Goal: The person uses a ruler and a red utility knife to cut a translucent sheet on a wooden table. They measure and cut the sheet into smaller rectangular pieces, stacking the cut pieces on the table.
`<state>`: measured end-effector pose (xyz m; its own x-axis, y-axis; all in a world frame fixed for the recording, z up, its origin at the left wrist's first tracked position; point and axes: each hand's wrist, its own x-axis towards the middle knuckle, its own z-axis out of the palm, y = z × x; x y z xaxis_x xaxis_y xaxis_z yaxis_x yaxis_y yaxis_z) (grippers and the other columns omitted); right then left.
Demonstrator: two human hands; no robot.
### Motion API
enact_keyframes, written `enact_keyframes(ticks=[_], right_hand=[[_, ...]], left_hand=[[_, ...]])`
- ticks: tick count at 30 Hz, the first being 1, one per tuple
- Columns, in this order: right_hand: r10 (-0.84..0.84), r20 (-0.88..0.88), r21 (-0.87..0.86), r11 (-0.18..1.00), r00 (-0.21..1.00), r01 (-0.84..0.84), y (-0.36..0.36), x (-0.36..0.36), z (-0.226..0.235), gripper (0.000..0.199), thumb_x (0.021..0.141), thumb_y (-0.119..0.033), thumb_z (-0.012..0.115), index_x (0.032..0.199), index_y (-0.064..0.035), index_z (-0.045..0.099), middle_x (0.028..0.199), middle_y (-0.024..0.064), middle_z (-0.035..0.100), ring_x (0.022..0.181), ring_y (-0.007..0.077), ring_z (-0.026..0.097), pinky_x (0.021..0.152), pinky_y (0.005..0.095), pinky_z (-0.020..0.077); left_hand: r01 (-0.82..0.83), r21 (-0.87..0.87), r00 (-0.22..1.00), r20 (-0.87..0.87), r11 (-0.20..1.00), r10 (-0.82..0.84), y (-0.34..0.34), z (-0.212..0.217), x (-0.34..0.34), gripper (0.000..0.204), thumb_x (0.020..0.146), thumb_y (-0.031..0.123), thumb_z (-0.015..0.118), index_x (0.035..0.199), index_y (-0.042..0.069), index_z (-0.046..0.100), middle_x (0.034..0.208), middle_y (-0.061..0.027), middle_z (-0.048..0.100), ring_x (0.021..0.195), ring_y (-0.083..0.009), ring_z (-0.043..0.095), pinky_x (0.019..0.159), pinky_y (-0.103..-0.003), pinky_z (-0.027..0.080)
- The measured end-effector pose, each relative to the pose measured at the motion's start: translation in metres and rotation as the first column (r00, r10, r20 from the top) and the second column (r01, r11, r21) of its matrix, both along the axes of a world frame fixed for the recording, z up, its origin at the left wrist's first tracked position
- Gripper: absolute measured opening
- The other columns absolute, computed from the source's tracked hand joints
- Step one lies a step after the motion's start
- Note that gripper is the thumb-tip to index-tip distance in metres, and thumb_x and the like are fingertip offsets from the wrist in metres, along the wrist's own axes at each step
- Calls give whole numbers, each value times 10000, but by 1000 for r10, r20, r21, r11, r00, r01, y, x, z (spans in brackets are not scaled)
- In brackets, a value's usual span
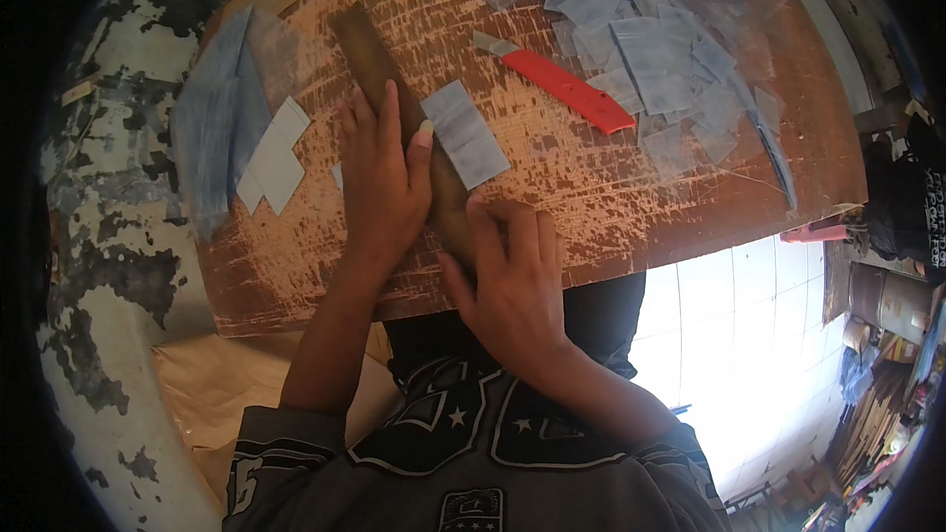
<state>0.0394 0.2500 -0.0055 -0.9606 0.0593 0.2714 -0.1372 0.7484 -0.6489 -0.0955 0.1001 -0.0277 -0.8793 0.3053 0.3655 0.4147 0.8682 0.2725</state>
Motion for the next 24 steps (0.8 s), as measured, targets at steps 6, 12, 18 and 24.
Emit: enact_keyframes(ticks=[6, 12, 18, 24], right_hand=[[10, 15, -8, 1000, 1000, -10, 1, -1, 3, 638, 915, -240, 840, 1451, 23, 616, 1310, 178, 562, 1167, 367, 566, 968, 508, 474], [26, 36, 6, 1000, 999, -26, 2, -4, 8, 651, 896, -239, 850, 1441, 31, 617, 1290, 180, 573, 1136, 369, 574, 950, 505, 478], [34, 6, -3, 999, 999, -34, 4, -4, 5, 653, 890, -238, 854, 1431, 45, 624, 1277, 184, 581, 1133, 370, 580, 950, 495, 483], [47, 10, -4, 999, 999, -47, 5, -5, 6, 647, 905, -227, 845, 1439, 61, 621, 1266, 193, 580, 1137, 374, 583, 964, 501, 486]], left_hand=[[-14, -27, 1000, 0, 1000, 14, 0, -1, -1, 677, 1174, 373, 497, 1717, 2, 335, 1702, -436, 297, 1629, -605, 213, 1342, -648, 176], [-16, -42, 1000, 6, 999, 17, 1, 0, -1, 678, 1178, 365, 484, 1718, -12, 322, 1703, -434, 295, 1632, -601, 208, 1344, -644, 170], [-15, -43, 999, 33, 999, 16, 2, 2, 0, 694, 1175, 363, 472, 1704, -56, 312, 1708, -440, 272, 1639, -603, 182, 1345, -649, 163], [-8, -54, 999, 46, 999, 11, 3, 6, 1, 701, 1171, 360, 465, 1684, -94, 318, 1695, -467, 258, 1636, -625, 153, 1339, -670, 166]])
